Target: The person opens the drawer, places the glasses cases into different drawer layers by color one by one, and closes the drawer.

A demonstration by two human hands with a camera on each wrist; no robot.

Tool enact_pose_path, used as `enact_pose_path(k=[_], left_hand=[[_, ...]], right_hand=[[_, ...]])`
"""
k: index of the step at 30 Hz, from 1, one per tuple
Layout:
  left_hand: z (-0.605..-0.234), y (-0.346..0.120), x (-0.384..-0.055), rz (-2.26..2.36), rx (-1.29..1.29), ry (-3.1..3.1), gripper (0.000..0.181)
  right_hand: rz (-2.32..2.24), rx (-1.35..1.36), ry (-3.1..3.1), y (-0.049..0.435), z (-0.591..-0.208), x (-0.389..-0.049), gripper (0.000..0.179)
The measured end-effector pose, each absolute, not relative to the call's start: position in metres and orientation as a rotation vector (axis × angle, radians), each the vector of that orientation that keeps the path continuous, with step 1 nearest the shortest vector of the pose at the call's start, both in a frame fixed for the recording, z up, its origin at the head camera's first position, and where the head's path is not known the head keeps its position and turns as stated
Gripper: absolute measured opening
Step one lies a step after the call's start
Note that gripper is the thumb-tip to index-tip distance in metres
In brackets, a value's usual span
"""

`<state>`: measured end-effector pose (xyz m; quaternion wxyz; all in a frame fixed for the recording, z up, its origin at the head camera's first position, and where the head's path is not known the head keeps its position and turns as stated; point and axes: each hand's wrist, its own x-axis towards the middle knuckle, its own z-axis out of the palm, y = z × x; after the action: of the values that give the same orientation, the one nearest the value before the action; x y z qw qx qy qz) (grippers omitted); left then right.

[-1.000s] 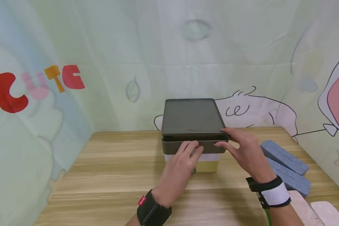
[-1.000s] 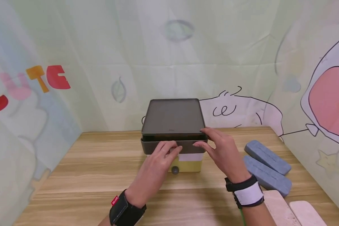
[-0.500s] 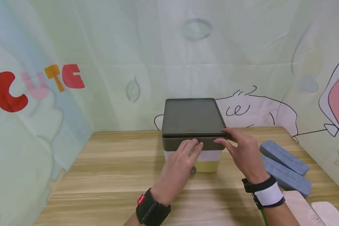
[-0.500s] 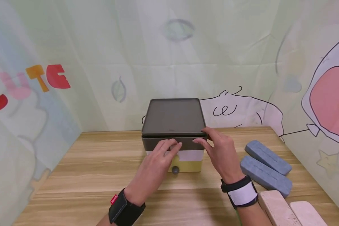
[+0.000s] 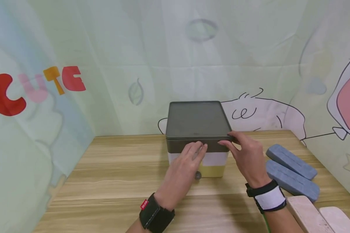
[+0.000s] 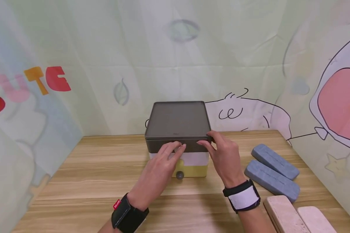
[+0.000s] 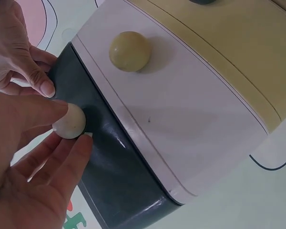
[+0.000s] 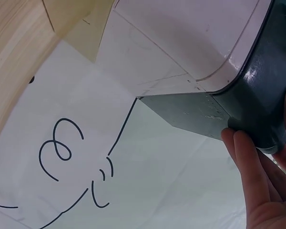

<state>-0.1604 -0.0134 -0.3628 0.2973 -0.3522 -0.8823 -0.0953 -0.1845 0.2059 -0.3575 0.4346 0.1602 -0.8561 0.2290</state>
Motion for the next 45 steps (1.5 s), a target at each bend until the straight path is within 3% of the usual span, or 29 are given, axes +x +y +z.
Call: enact_pose_path(k=[14, 22, 25, 45], left_hand=[[-0.365, -0.014, -0.164, -0.326, -0.946, -2.318, 0.062], [-0.367, -0.012, -0.161, -0.291, -0.848, -2.286, 0.024], [-0.371, -0.011, -0.159, -0.180, -0.809, -2.337, 0.018], [-0.403, -0.002, -0.173, -0.253, -0.824, -2.341, 0.016]], right_hand=[[0.566, 0.366, -2.133, 0.204, -0.359, -0.186, 0.037], [0.564, 0.461, -2.141, 0.211, -0.357, -0.187, 0.033], [0.582, 0.495, -2.143, 0.214, -0.356, -0.187, 0.032], [0.606, 0.511, -2.155, 0.215, -0.353, -0.186, 0.030]])
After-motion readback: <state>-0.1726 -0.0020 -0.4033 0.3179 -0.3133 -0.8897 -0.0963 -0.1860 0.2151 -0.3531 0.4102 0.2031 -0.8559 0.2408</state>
